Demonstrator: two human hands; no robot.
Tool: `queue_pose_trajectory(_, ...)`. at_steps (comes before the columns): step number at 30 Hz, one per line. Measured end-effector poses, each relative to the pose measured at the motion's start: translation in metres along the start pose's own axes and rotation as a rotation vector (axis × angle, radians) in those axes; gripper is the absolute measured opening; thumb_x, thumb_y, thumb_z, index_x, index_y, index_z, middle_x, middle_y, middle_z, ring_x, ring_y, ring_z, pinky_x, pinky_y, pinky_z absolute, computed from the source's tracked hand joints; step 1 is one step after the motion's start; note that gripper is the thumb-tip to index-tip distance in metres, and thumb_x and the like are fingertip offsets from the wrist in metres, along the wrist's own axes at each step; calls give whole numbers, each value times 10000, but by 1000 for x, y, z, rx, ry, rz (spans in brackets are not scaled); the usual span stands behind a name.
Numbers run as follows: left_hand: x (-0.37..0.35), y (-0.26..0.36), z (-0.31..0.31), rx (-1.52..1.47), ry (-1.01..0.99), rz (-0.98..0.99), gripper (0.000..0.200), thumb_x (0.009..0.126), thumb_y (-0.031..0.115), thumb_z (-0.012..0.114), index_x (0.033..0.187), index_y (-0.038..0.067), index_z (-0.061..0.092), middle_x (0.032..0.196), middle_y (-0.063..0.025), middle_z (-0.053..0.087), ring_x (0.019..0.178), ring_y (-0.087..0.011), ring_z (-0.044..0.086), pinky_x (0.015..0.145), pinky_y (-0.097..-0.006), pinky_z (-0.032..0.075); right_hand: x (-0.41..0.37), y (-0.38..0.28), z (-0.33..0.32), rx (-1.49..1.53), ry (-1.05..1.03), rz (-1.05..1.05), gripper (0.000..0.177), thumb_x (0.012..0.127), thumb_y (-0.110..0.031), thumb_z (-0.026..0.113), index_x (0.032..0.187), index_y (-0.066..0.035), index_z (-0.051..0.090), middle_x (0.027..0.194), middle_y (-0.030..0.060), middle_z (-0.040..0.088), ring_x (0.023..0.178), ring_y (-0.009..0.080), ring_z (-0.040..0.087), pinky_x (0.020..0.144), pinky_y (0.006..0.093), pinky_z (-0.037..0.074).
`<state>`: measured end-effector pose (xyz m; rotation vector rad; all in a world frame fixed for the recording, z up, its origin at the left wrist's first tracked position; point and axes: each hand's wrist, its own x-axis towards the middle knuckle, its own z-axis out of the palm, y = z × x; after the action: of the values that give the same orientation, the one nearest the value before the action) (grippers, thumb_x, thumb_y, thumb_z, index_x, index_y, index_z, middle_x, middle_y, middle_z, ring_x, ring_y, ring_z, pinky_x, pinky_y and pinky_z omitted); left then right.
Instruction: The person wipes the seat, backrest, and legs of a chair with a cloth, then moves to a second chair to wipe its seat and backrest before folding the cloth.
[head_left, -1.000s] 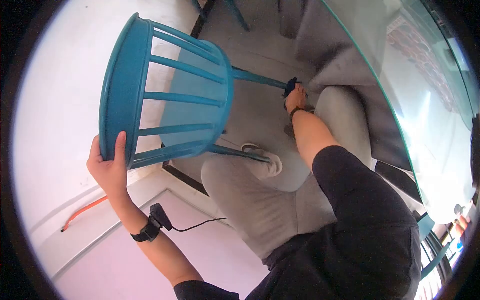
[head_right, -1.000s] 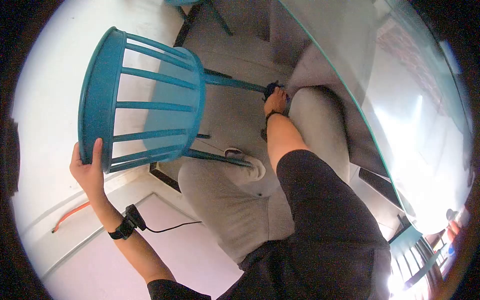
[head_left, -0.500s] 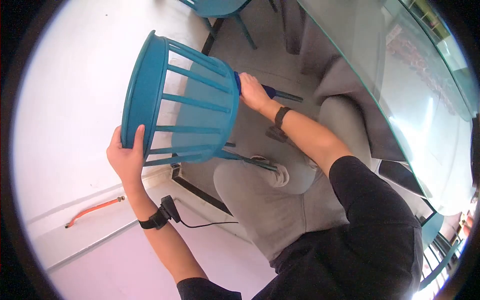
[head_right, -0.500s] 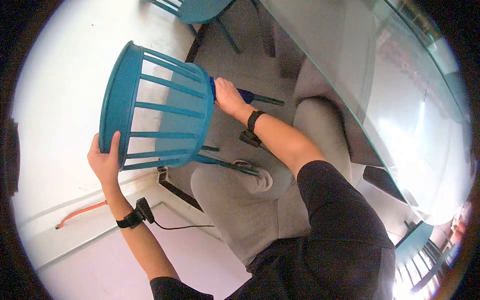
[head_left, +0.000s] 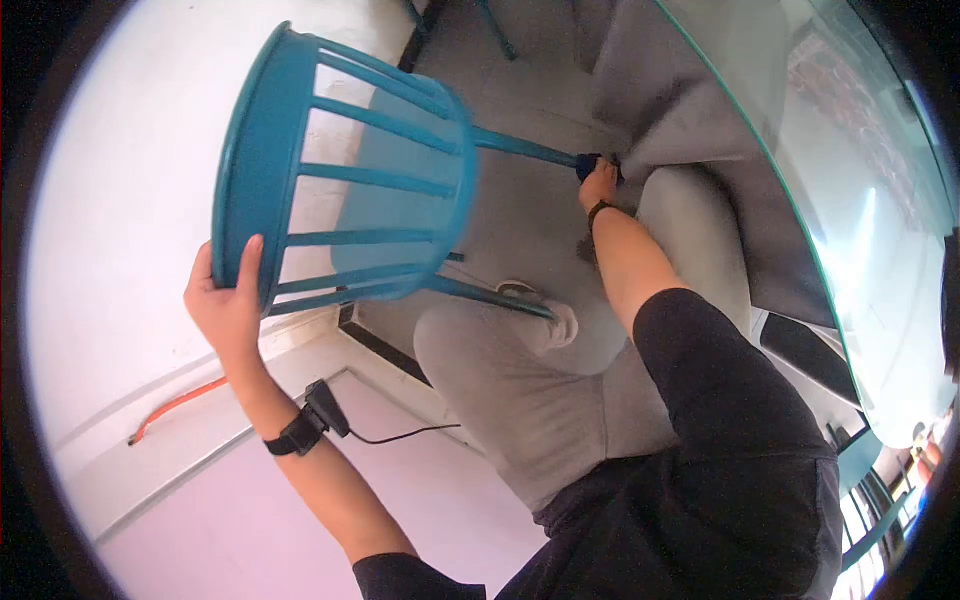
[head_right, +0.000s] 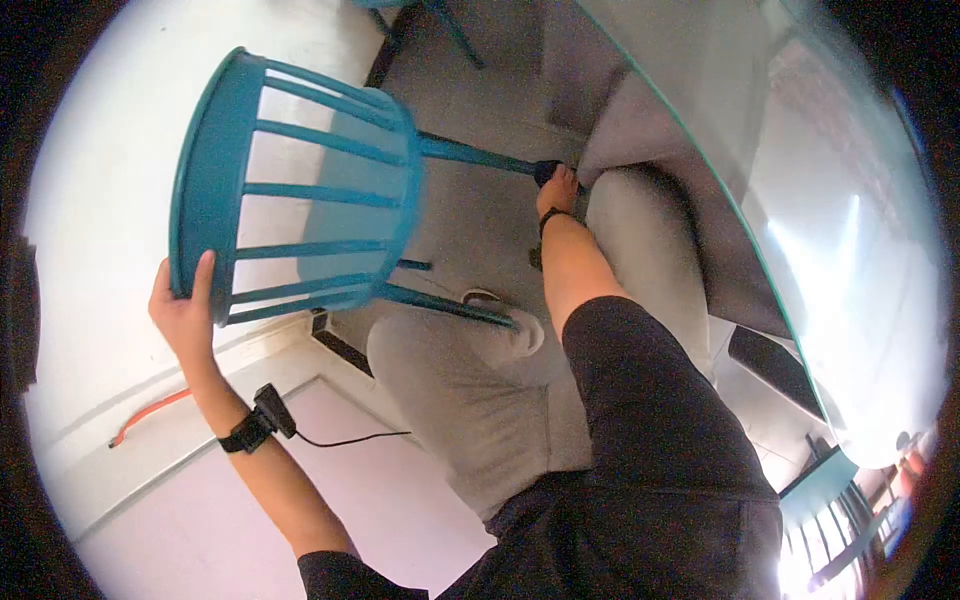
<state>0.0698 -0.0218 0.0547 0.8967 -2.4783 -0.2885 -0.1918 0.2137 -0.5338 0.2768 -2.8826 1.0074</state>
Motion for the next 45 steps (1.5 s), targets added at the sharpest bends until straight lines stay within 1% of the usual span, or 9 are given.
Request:
queue_pose_trajectory(5,2,7,-4,-18,-45,-68,254,911,191,824,989,-25,717,852,-63,724,782,-104,609,748,-265,505,23,0,-9,137,-415,873,439,1063,-191,386,1439,-69,576,1418,229,605,1257,412,618,1033,487,527)
queue_pose_trajectory(12,2,7,-3,30,-23,-29,314,897,251,831,1013,-20,721,839,-105,740,775,-132,642,756,-293,519,-17,-31,29,-91,-1446,280,397,1046,-151,448,1329,52,638,1291,202,696,1132,322,701,865,486,593)
queue_pose_trajectory(15,1,9,-3,42,6,30,310,885,261,838,1013,0,730,825,-108,746,751,-144,667,734,-302,525,-6,-123,-35,161,-1256,357,358,1017,-143,452,1214,5,712,1220,222,692,1100,358,691,954,547,547)
queue_pose_trajectory(19,0,13,-3,125,89,119,308,854,287,848,1003,39,744,760,-114,737,652,-214,702,660,-319,536,15,-153,-24,944,-1207,668,326,1037,-160,436,1266,3,603,1265,125,640,1051,254,650,858,415,552)
queue_pose_trajectory(22,-1,12,-2,104,128,154,298,849,283,848,1002,48,748,769,-116,745,659,-225,718,652,-326,542,4,-207,-114,1076,-702,1153,470,1067,-256,379,1414,36,502,1453,190,545,1346,333,536,1018,504,487)
queue_pose_trajectory(30,0,7,-3,140,165,227,311,823,326,855,972,75,750,712,-108,718,592,-286,694,579,-356,527,-10,-255,-192,803,-347,742,450,1032,-208,471,1356,94,553,1373,296,596,1284,461,562,1081,485,428)
queue_pose_trajectory(35,-1,10,-2,121,186,210,284,812,317,859,954,97,748,710,-96,718,582,-267,685,574,-349,522,-6,-282,-226,1264,72,-253,326,954,-34,512,1250,6,644,1207,192,664,1128,397,607,1015,424,451)
queue_pose_trajectory(38,0,12,-3,154,182,186,277,809,309,859,950,99,747,709,-92,718,586,-266,687,579,-345,524,18,-288,-260,1221,-58,-524,305,932,-37,524,1195,24,665,1194,191,671,1141,392,604,1015,434,449)
queue_pose_trajectory(45,-2,19,-4,132,191,199,255,803,259,863,939,78,744,696,-99,707,576,-250,682,574,-323,516,38,-269,-164,873,-200,-268,362,968,-168,526,1205,73,657,1203,234,682,1132,409,631,1010,465,456)
